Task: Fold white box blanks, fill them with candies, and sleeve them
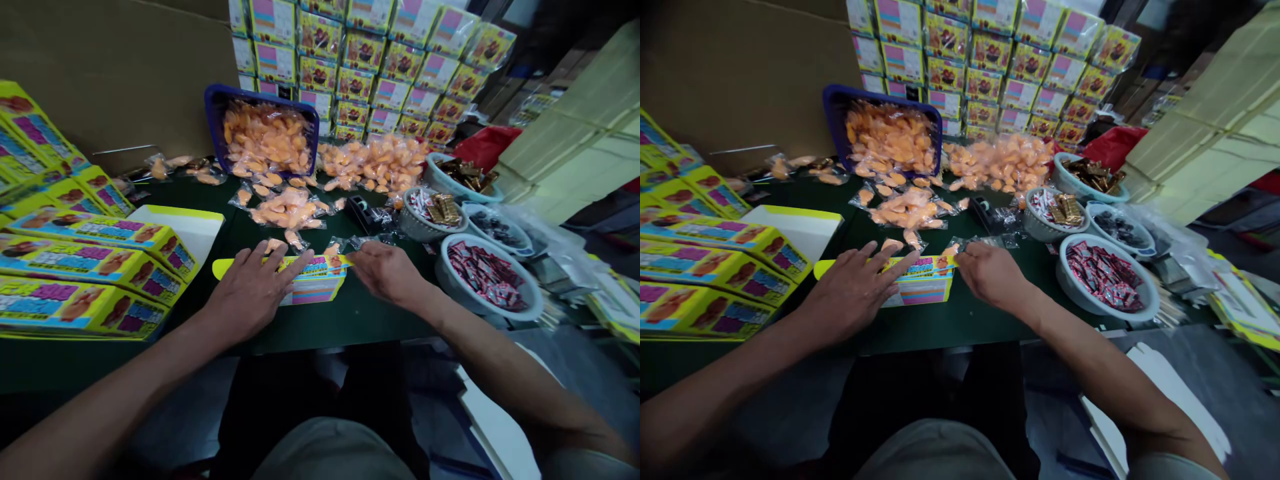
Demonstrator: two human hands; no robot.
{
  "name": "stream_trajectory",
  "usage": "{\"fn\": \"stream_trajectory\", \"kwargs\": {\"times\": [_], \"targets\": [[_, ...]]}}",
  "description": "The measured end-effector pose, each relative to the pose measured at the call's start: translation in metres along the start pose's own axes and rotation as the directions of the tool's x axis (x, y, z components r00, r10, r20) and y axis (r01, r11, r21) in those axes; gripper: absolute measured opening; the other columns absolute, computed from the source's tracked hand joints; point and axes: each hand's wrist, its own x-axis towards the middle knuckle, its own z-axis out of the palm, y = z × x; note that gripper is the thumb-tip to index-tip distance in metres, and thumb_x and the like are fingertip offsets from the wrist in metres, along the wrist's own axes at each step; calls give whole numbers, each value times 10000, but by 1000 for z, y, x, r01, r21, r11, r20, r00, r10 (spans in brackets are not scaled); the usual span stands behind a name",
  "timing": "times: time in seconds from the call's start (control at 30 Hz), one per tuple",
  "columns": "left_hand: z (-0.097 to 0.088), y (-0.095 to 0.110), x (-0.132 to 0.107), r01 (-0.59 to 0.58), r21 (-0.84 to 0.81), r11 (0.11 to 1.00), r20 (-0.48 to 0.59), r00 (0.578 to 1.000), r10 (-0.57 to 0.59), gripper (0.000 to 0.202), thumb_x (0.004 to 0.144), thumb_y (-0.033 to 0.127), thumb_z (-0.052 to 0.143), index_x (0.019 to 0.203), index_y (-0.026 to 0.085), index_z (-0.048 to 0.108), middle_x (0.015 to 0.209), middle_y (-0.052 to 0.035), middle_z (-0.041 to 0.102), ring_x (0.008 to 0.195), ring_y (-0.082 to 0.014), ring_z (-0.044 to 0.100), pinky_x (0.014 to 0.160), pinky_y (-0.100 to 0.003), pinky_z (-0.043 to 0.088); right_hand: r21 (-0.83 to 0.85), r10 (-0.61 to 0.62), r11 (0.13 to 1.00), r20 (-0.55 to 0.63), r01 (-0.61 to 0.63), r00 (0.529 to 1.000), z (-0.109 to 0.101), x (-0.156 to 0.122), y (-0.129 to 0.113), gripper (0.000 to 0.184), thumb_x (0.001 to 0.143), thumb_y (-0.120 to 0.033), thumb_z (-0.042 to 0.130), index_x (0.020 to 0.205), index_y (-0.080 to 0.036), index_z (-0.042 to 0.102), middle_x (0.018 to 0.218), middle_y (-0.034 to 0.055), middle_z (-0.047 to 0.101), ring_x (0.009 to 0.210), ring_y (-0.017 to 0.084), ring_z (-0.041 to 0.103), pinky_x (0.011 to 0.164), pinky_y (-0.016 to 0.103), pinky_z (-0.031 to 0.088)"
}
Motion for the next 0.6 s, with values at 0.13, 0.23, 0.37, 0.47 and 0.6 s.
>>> {"fn": "stream_trajectory", "kwargs": {"times": [0.13, 0.23, 0.37, 0.47, 0.6], "targets": [[2, 1, 0, 15, -20, 1000, -22, 1000, -16, 685, 1072, 312, 467, 1721, 355, 250, 1624, -154, 509, 1451, -463, 477, 1091, -625, 463, 246, 50, 966, 105, -75, 993, -18, 22, 2, 177, 997, -176, 561, 1096, -153, 707, 843, 32, 682, 702, 134, 551, 656, 281, 356], [5, 1, -1, 38, -49, 998, -36, 999, -39, 690, 1063, 313, 490, 1715, 356, 270, 1628, -160, 504, 1466, -470, 462, 1100, -639, 445, 437, 168, 874, 139, -212, 976, -19, 34, 4, 164, 913, -133, 594, 1044, -166, 686, 647, -54, 566, 556, 90, 455, 569, 249, 291], [7, 1, 0, 37, -49, 998, -23, 999, -38, 690, 1058, 311, 494, 1712, 356, 280, 1626, -165, 501, 1461, -471, 460, 1078, -627, 451, 647, 309, 686, 155, -333, 938, -4, 38, 3, 112, 841, -141, 594, 928, -175, 654, 666, -59, 579, 549, 80, 474, 525, 220, 308], [5, 2, 2, 23, -19, 1000, -6, 1000, -23, 663, 1070, 328, 462, 1711, 333, 291, 1628, -168, 493, 1440, -470, 470, 1060, -617, 456, 752, 399, 538, 172, -382, 901, 5, 37, 0, 86, 813, -170, 594, 882, -177, 643, 708, -43, 617, 557, 88, 509, 517, 221, 346], [4, 1, 3, 20, 5, 1000, 3, 1000, -20, 640, 1083, 338, 435, 1709, 327, 300, 1627, -165, 493, 1429, -475, 479, 1052, -612, 462, 708, 445, 598, 97, -376, 890, 7, 32, -7, 88, 819, -172, 604, 876, -177, 670, 666, -46, 599, 546, 86, 471, 522, 225, 322]]}}
